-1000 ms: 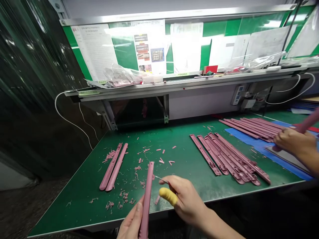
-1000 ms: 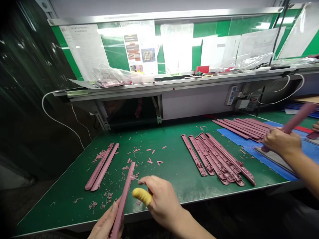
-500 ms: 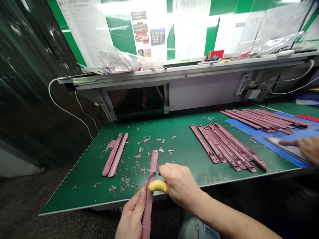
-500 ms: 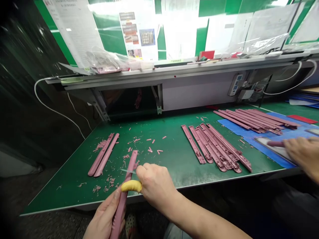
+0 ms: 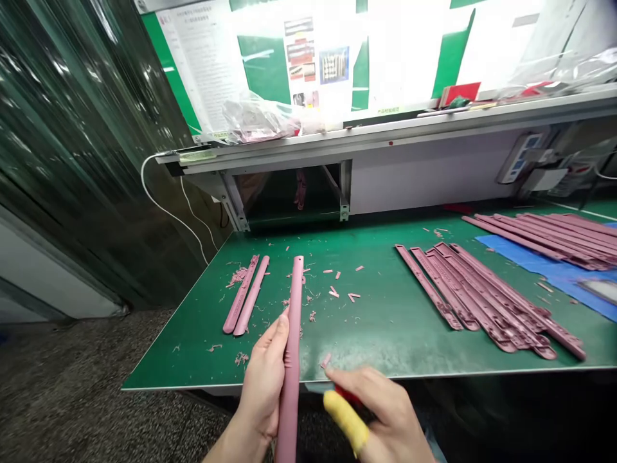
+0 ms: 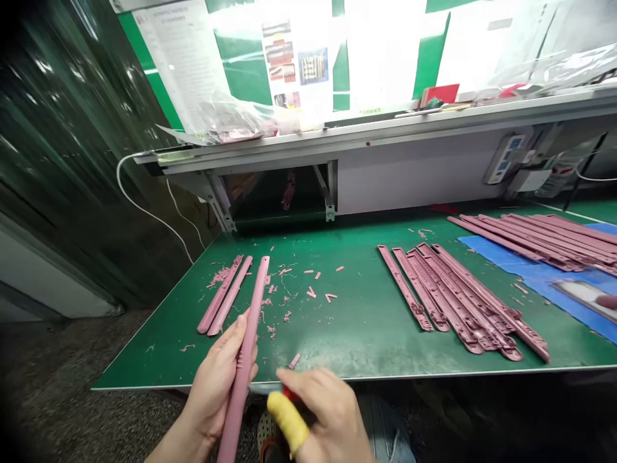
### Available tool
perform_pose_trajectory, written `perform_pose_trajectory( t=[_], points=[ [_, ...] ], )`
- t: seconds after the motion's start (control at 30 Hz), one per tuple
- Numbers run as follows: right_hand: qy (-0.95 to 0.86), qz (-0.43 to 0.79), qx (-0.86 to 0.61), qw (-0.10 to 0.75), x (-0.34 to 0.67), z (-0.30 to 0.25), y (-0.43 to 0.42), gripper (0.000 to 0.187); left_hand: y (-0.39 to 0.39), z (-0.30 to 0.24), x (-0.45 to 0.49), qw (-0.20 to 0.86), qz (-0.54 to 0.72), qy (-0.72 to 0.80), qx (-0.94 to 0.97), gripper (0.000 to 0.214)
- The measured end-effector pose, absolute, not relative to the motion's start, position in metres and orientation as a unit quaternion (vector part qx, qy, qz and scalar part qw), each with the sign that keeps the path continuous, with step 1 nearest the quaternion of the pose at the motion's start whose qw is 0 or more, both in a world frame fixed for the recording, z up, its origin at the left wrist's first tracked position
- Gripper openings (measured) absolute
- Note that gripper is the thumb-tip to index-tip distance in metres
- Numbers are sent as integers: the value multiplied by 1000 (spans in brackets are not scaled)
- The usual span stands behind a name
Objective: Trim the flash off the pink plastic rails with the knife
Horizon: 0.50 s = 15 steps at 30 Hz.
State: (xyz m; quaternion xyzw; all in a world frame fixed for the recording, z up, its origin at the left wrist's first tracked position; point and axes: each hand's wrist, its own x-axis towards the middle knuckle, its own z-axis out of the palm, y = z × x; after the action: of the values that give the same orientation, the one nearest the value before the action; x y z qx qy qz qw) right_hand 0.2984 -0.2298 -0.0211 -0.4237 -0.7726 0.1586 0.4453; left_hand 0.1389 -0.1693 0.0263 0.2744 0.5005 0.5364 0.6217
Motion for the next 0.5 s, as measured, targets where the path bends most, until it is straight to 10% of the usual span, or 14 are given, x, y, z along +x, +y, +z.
perform_pose_trajectory(
  t=[0.5],
  points=[
    [-688,123,-494,518,317,6,-185,18,-196,27,162,587,514,519,350,38]
  ],
)
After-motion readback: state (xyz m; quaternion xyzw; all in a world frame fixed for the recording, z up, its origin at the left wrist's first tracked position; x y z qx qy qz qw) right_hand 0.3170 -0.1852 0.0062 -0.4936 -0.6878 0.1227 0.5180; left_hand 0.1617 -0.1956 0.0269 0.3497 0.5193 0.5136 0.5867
